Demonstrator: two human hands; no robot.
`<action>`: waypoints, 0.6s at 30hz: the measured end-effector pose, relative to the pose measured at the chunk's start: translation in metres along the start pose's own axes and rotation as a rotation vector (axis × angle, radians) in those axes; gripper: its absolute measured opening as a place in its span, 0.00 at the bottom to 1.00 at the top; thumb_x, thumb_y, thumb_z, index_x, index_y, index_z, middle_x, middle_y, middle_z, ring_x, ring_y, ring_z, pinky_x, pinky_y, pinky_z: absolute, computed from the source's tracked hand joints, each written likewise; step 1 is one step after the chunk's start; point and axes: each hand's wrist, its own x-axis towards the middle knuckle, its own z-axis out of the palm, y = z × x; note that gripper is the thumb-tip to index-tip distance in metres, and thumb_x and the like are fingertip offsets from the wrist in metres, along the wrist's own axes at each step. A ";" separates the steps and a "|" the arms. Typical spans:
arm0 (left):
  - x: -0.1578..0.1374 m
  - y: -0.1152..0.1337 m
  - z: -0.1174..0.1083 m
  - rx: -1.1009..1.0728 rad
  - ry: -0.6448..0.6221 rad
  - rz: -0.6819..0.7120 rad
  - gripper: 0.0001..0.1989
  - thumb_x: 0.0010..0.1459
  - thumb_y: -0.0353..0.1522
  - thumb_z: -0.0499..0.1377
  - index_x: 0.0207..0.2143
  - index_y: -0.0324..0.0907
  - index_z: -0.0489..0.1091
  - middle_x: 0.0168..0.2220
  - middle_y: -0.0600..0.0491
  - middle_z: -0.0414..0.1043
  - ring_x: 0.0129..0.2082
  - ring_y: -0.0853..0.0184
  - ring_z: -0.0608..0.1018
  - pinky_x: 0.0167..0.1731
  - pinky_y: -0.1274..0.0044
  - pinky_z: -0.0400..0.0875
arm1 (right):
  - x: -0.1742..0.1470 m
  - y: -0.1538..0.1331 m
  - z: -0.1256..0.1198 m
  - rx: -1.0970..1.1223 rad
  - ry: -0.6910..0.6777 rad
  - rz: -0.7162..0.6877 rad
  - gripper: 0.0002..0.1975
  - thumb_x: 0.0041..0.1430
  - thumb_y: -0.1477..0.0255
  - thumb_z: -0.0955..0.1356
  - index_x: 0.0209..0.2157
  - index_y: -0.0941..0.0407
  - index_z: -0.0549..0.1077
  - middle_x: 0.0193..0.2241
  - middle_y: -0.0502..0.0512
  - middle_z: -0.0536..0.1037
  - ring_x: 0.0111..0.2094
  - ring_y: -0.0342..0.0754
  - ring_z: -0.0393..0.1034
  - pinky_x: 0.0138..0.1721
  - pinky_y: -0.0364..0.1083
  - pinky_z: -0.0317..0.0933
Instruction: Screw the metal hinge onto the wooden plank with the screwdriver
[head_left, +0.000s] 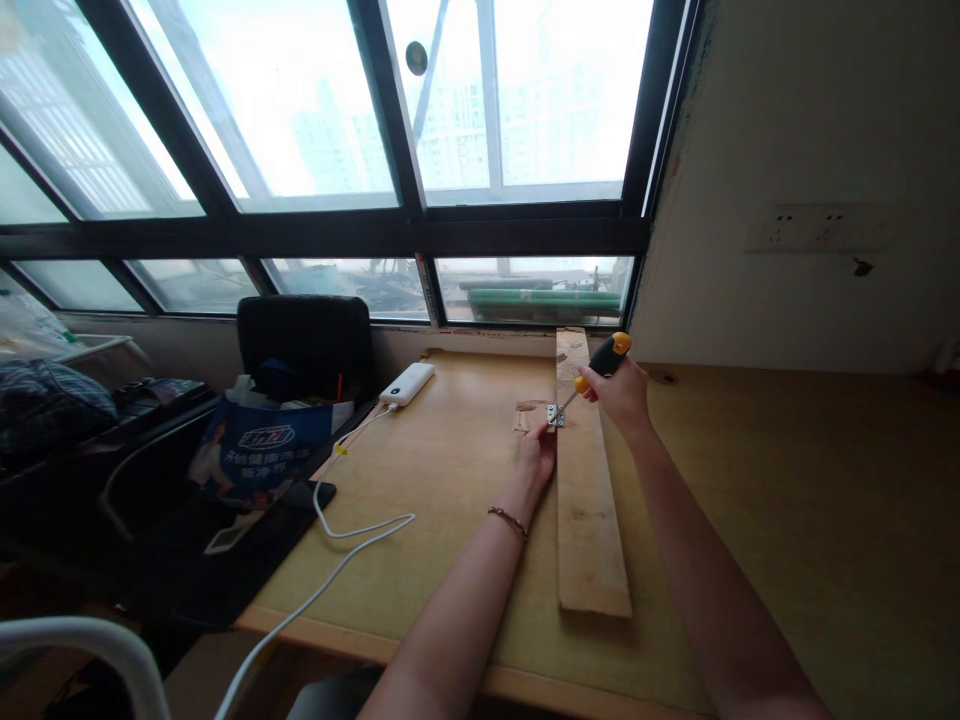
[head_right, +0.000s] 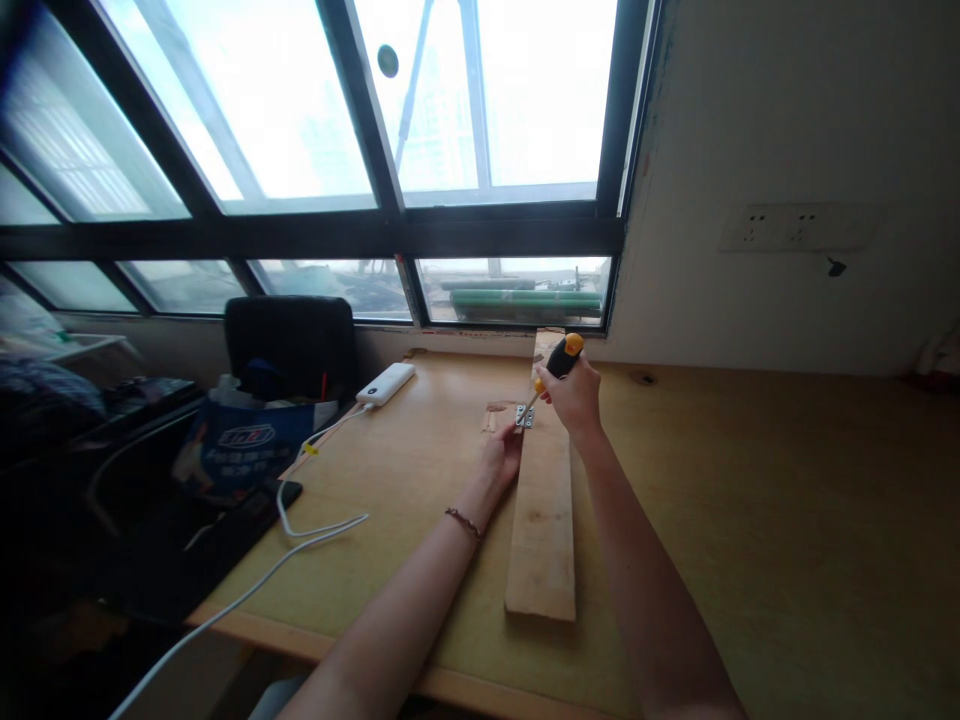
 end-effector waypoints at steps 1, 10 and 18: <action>-0.001 0.000 0.001 -0.001 0.005 0.003 0.06 0.48 0.23 0.54 0.29 0.35 0.69 0.28 0.49 0.74 0.30 0.69 0.76 0.42 0.75 0.68 | 0.000 0.001 0.000 0.004 -0.004 -0.003 0.16 0.44 0.63 0.70 0.31 0.59 0.65 0.20 0.53 0.74 0.14 0.47 0.69 0.11 0.40 0.63; -0.003 0.001 0.003 0.016 0.021 0.028 0.07 0.48 0.22 0.53 0.28 0.35 0.70 0.26 0.49 0.74 0.27 0.70 0.76 0.40 0.76 0.69 | 0.000 0.003 0.003 0.030 -0.014 0.010 0.18 0.42 0.62 0.71 0.30 0.58 0.64 0.19 0.51 0.73 0.15 0.48 0.70 0.13 0.41 0.65; -0.003 0.001 0.004 0.080 0.098 0.066 0.05 0.45 0.21 0.54 0.25 0.34 0.68 0.24 0.49 0.73 0.24 0.70 0.75 0.33 0.77 0.70 | 0.001 0.004 0.003 0.019 -0.027 0.017 0.19 0.42 0.61 0.70 0.31 0.58 0.63 0.21 0.53 0.74 0.15 0.47 0.70 0.12 0.41 0.64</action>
